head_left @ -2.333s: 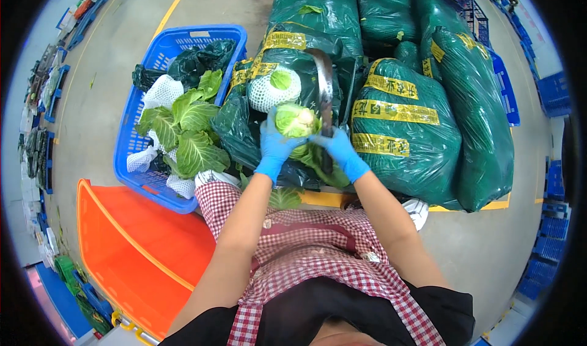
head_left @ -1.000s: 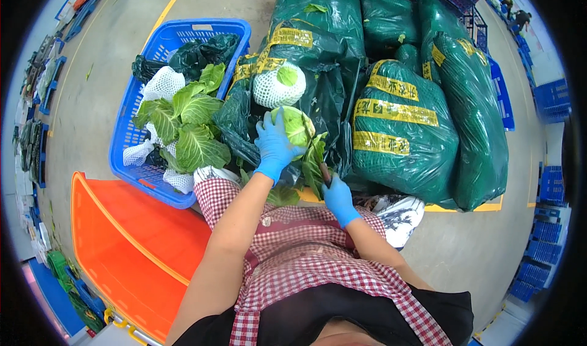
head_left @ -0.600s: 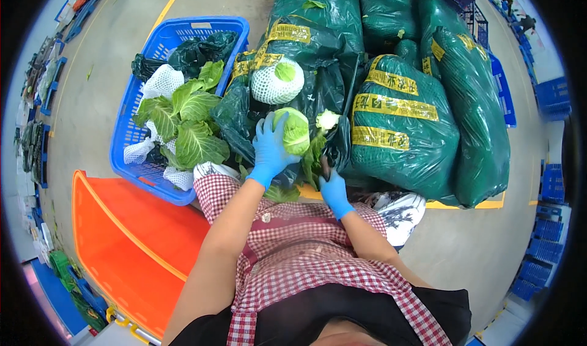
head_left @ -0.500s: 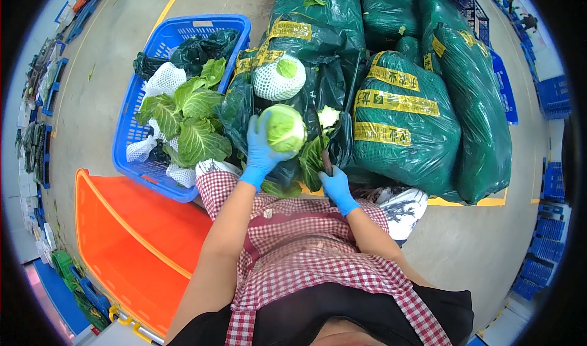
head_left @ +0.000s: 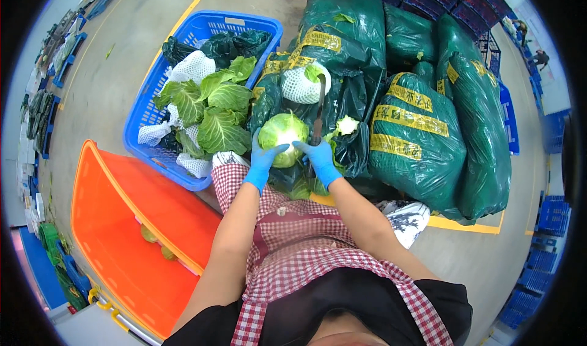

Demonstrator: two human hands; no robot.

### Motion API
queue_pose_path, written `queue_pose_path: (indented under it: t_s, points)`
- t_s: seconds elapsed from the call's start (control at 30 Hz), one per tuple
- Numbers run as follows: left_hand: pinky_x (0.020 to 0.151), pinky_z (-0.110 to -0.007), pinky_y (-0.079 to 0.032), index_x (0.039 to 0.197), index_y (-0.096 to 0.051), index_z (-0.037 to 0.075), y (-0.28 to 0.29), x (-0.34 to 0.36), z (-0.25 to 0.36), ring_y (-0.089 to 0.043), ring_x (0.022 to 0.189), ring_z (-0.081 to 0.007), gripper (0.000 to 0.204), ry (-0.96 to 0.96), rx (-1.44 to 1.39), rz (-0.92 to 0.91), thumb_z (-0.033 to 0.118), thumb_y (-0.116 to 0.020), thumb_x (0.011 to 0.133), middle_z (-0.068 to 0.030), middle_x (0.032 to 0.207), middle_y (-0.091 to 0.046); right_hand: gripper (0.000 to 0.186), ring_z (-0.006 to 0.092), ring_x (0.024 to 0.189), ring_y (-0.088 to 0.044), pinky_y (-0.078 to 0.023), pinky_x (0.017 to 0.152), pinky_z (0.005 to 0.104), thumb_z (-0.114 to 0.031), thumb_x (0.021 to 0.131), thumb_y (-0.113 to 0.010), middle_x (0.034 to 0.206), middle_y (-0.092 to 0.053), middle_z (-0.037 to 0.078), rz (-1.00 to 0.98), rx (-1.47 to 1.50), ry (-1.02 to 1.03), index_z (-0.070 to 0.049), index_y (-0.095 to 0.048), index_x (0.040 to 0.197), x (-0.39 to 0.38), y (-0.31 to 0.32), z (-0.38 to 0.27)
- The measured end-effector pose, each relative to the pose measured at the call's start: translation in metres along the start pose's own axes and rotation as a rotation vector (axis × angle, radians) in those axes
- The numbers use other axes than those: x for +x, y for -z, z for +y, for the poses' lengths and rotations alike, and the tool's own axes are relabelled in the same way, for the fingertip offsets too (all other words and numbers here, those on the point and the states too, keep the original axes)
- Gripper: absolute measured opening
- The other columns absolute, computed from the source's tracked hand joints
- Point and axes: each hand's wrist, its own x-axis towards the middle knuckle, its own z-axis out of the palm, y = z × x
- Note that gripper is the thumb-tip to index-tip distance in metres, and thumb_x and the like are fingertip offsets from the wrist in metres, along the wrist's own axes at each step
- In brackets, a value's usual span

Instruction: The person removes cabbages from bags and mesh netting, trims outer leaves using a curved knife, and places the trimmed cabbages into an orange container and discarded leaves into a blue basket.

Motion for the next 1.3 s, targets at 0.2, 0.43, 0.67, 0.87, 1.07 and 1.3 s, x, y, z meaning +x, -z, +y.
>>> queue_pose_path:
  t_s: [0.2, 0.43, 0.67, 0.87, 1.07, 1.3]
  points:
    - [0.094, -0.036, -0.045, 0.139, -0.026, 0.005, 0.007, -0.030, 0.020, -0.050, 0.113, -0.0261, 0.095, -0.138, -0.242, -0.061, -0.002, -0.077, 0.059, -0.0140, 0.127, -0.047, 0.055, 0.0065, 0.061, -0.053, -0.045, 0.056, 0.0212, -0.021, 0.063, -0.081, 0.078, -0.061, 0.002, -0.074, -0.024, 0.140, 0.003, -0.058, 0.108, -0.040, 0.006, -0.040]
    - [0.105, -0.047, -0.033, 0.139, -0.031, 0.012, 0.010, -0.020, 0.024, -0.043, 0.121, -0.0327, 0.067, -0.020, -1.113, -0.336, 0.036, -0.055, 0.081, -0.0129, 0.136, -0.042, 0.029, 0.0063, 0.056, -0.049, -0.041, 0.052, 0.0233, -0.007, 0.065, -0.066, 0.069, -0.056, 0.000, -0.125, -0.322, 0.399, 0.001, -0.059, 0.091, -0.082, -0.020, -0.159]
    - [0.106, -0.046, -0.029, 0.138, -0.033, 0.015, 0.052, -0.030, 0.066, -0.035, 0.128, -0.0281, 0.060, -0.297, -1.234, -0.277, 0.050, -0.038, 0.090, -0.0074, 0.140, -0.037, 0.031, 0.0156, 0.066, -0.060, -0.049, 0.064, 0.0280, -0.004, 0.069, -0.060, 0.082, -0.062, 0.006, -0.353, 0.045, 0.295, 0.001, -0.059, 0.099, -0.042, -0.022, -0.210]
    - [0.104, -0.047, -0.033, 0.137, -0.034, 0.013, 0.093, -0.053, 0.097, -0.039, 0.125, -0.0292, 0.056, -0.417, -1.168, -0.296, 0.046, -0.035, 0.092, -0.0101, 0.139, -0.039, 0.030, 0.0125, 0.065, -0.057, -0.045, 0.058, 0.0245, -0.019, 0.079, -0.067, 0.076, -0.061, 0.004, -0.371, -0.135, 0.486, 0.001, -0.060, 0.100, -0.002, -0.123, -0.256]
    - [0.101, -0.047, -0.037, 0.137, -0.035, 0.010, 0.117, -0.070, 0.134, -0.044, 0.121, -0.0302, 0.053, -0.572, -1.107, -0.349, 0.042, -0.032, 0.095, -0.0128, 0.137, -0.041, 0.043, 0.0095, 0.070, -0.056, -0.046, 0.063, 0.0239, -0.026, 0.072, -0.077, 0.080, -0.062, 0.004, -0.757, -0.219, 0.271, 0.002, -0.061, 0.100, -0.076, -0.173, -0.204]
    - [0.092, -0.046, -0.046, 0.131, -0.042, 0.009, 0.134, -0.062, 0.161, -0.053, 0.110, -0.0277, 0.047, -0.438, -0.985, -0.286, 0.039, -0.035, 0.096, -0.0107, 0.127, -0.051, 0.034, 0.0082, 0.074, -0.057, -0.047, 0.068, 0.0243, -0.019, 0.076, -0.073, 0.085, -0.063, 0.003, -0.588, -0.040, 0.330, 0.003, -0.062, 0.098, -0.079, -0.162, -0.184]
